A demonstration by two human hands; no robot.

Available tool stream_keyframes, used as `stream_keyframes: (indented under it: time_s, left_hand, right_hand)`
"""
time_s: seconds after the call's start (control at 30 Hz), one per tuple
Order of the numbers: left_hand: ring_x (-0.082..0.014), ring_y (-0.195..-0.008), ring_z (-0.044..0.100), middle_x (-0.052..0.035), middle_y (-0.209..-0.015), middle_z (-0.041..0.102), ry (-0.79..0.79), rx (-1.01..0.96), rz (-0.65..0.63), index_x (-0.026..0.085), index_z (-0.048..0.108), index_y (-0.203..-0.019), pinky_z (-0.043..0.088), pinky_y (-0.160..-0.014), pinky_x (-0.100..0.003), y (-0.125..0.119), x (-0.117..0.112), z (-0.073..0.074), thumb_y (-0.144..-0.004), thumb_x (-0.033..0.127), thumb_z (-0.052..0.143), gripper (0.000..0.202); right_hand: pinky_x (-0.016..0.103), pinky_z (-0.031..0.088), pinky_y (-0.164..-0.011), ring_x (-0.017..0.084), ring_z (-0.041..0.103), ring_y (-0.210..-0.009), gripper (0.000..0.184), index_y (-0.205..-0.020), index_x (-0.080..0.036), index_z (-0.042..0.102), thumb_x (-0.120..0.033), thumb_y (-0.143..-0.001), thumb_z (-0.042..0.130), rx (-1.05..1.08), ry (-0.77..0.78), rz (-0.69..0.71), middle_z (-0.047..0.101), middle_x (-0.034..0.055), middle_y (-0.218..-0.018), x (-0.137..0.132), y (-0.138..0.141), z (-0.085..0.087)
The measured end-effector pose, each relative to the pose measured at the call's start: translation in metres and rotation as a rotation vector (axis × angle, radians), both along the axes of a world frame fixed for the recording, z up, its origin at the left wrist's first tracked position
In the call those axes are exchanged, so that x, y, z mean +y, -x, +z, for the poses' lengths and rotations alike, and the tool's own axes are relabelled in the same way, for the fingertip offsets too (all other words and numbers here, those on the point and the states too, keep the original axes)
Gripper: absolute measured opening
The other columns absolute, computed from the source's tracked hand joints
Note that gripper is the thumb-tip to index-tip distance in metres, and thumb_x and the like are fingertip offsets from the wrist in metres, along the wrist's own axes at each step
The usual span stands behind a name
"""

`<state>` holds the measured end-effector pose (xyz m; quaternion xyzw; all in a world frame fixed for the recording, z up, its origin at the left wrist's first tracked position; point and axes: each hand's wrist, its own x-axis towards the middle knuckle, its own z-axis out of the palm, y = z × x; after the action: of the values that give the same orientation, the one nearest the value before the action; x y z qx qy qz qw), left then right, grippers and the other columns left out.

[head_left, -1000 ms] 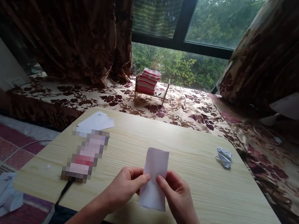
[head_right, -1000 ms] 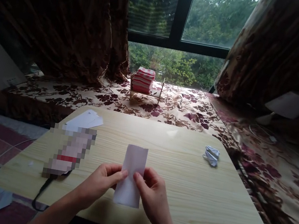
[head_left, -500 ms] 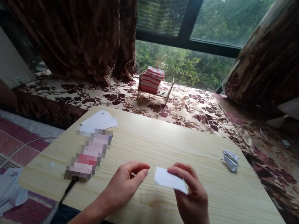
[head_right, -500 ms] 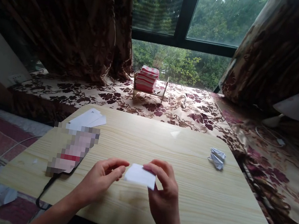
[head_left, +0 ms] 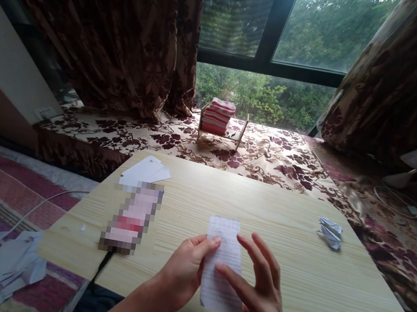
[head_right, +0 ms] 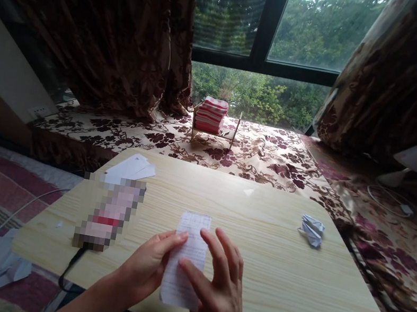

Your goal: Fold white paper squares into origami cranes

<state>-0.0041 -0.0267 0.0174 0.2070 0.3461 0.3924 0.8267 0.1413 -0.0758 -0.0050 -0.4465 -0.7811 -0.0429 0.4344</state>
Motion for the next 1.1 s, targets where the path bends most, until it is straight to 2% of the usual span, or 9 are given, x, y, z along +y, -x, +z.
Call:
stream_keyframes:
  time_s: [0.2,0.33,0.43,0.53,0.63,0.7,0.77,0.93,1.1]
  left_hand:
    - [-0.0133,-0.069,0.061,-0.0072,-0.078,0.071,-0.034,-0.015,0.045,0.010,0.070,-0.086,0.046,-0.068,-0.022,0.005,0.002,0.004,-0.072,0.022,0.070,0.018]
    - [-0.0112,-0.065,0.061,-0.0077,-0.081,0.071,0.012,-0.069,-0.046,0.011,0.070,-0.095,0.044,-0.061,-0.019,0.009,0.006,0.007,-0.074,0.021,0.068,0.023]
    - [-0.0112,-0.062,0.061,-0.0087,-0.076,0.071,0.032,-0.090,-0.106,0.008,0.071,-0.090,0.043,-0.058,-0.018,0.008,0.008,0.008,-0.070,0.019,0.071,0.023]
    - [-0.0129,-0.061,0.061,-0.0078,-0.070,0.071,0.017,-0.036,-0.001,0.008,0.072,-0.084,0.045,-0.061,-0.022,0.005,0.009,0.007,-0.065,0.019,0.074,0.022]
    - [-0.0151,-0.063,0.061,-0.0072,-0.070,0.071,-0.020,0.010,0.062,0.009,0.072,-0.083,0.046,-0.065,-0.025,0.001,0.008,0.006,-0.065,0.021,0.073,0.022]
    - [-0.0162,-0.066,0.061,-0.0075,-0.073,0.071,-0.049,0.007,0.019,0.010,0.072,-0.086,0.045,-0.066,-0.026,0.000,0.006,0.007,-0.067,0.023,0.072,0.023]
    - [-0.0164,-0.069,0.061,-0.0078,-0.076,0.071,-0.098,0.031,-0.030,0.010,0.072,-0.089,0.044,-0.069,-0.026,0.000,0.003,0.008,-0.069,0.022,0.069,0.023]
    - [-0.0146,-0.074,0.057,-0.0068,-0.082,0.070,-0.201,0.160,-0.096,0.012,0.073,-0.090,0.043,-0.072,-0.026,0.006,0.000,0.008,-0.067,0.012,0.065,0.024]
    - [-0.0118,-0.068,0.055,-0.0025,-0.072,0.067,-0.139,0.118,-0.105,0.014,0.072,-0.078,0.041,-0.064,-0.022,0.009,0.001,0.008,-0.063,0.012,0.065,0.017]
  right_hand:
    - [0.050,0.043,-0.091,0.032,0.039,-0.128,0.036,-0.101,-0.023,0.063,0.001,-0.077,0.051,-0.018,0.005,0.080,0.053,0.0104,-0.127,0.005,0.004,0.008]
    - [0.049,0.039,-0.094,0.030,0.041,-0.128,0.041,-0.102,-0.020,0.064,0.005,-0.075,0.046,-0.089,-0.056,0.079,0.062,0.0098,-0.120,0.009,0.005,0.003]
    - [0.047,0.038,-0.096,0.029,0.042,-0.128,0.040,-0.102,-0.021,0.064,0.003,-0.076,0.047,-0.099,-0.055,0.097,0.067,0.0066,-0.114,0.008,-0.001,-0.002]
    - [0.045,0.042,-0.093,0.028,0.048,-0.122,0.037,-0.109,-0.023,0.063,-0.003,-0.080,0.050,0.055,-0.004,-0.039,0.063,0.0084,-0.120,0.006,-0.010,-0.005]
    - [0.036,0.053,-0.074,0.024,0.063,-0.095,0.027,-0.111,-0.023,0.061,-0.022,-0.084,0.058,0.422,0.288,-0.181,0.067,0.0096,-0.105,0.005,-0.011,-0.004]
    - [0.032,0.054,-0.062,0.020,0.065,-0.073,0.027,-0.108,-0.022,0.061,-0.034,-0.083,0.060,0.651,0.606,-0.090,0.069,0.0065,-0.085,0.006,-0.005,-0.002]
    - [0.031,0.054,-0.064,0.019,0.064,-0.070,0.024,-0.098,-0.020,0.064,-0.039,-0.082,0.061,0.838,0.810,0.049,0.069,0.0058,-0.081,0.008,0.004,-0.001]
    - [0.028,0.050,-0.065,0.019,0.063,-0.072,0.023,-0.090,-0.021,0.066,-0.040,-0.077,0.067,1.149,0.902,0.106,0.070,0.0046,-0.084,0.010,0.014,0.005]
    - [0.022,0.042,-0.054,0.013,0.056,-0.060,0.018,-0.084,-0.020,0.067,-0.036,-0.074,0.069,1.241,0.956,0.110,0.066,0.0003,-0.070,0.009,0.009,0.006]
